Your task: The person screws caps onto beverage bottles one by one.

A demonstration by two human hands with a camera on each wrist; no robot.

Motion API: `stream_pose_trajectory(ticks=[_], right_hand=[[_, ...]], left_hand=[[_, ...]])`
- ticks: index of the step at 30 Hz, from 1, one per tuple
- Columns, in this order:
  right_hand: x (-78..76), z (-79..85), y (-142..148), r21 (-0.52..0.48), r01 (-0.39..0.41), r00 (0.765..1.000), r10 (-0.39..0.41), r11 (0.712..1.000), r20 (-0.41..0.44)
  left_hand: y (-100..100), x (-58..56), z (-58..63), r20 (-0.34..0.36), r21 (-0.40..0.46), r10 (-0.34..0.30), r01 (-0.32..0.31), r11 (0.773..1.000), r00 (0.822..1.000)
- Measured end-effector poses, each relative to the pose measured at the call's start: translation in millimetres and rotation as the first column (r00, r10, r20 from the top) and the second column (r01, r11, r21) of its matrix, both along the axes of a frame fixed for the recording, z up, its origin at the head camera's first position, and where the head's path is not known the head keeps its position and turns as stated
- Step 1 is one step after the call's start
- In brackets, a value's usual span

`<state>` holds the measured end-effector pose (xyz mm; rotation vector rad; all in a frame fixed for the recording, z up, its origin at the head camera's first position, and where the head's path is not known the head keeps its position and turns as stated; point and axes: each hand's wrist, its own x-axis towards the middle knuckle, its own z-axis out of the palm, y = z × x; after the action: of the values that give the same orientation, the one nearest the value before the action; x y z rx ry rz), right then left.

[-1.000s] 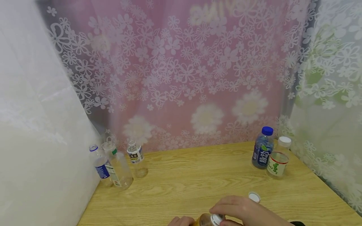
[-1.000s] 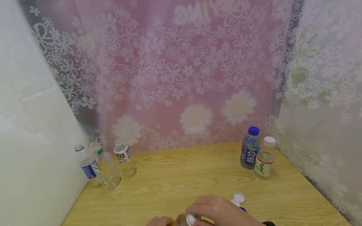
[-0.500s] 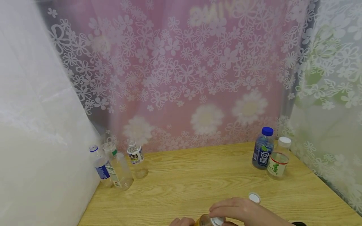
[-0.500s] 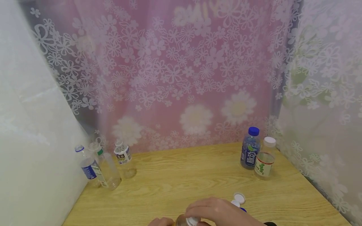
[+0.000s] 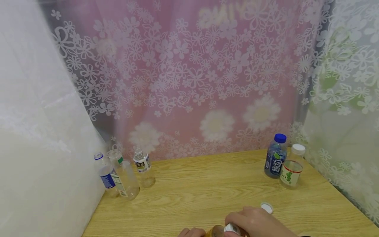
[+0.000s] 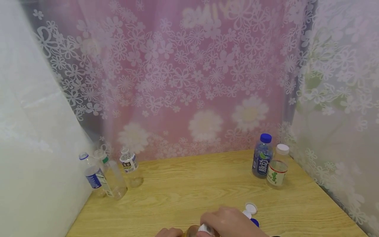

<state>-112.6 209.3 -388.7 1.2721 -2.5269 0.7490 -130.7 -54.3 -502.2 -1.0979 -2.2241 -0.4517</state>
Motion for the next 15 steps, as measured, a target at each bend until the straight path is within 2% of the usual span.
stream_pose_trajectory(ticks=[4, 7, 10, 15], right_hand=[[0.1, -2.4, -3.6, 0.032, 0.074, 0.988, -0.069, 0.997, -0.14], [-0.5, -4.2, -4.8, 0.033, 0.105, 0.974, -0.096, 0.994, -0.204], [-2.1, -5.1, -2.9, 0.055, 0.103, 0.977, -0.09, 0.993, -0.196], [-1.2, -4.6, 1.9, 0.083, 0.099, 0.979, -0.082, 0.992, -0.189]], left_hand=[[-0.4, -4.5, -4.2, -0.059, -0.03, -0.034, 0.033, 0.999, 0.998], [0.2, -6.8, -6.1, -0.13, -0.057, -0.05, 0.043, 0.997, 0.99], [1.1, -7.4, -7.5, -0.163, -0.058, -0.053, 0.044, 0.997, 0.985], [2.2, -4.6, -7.4, -0.16, -0.021, -0.049, 0.046, 0.999, 0.986]])
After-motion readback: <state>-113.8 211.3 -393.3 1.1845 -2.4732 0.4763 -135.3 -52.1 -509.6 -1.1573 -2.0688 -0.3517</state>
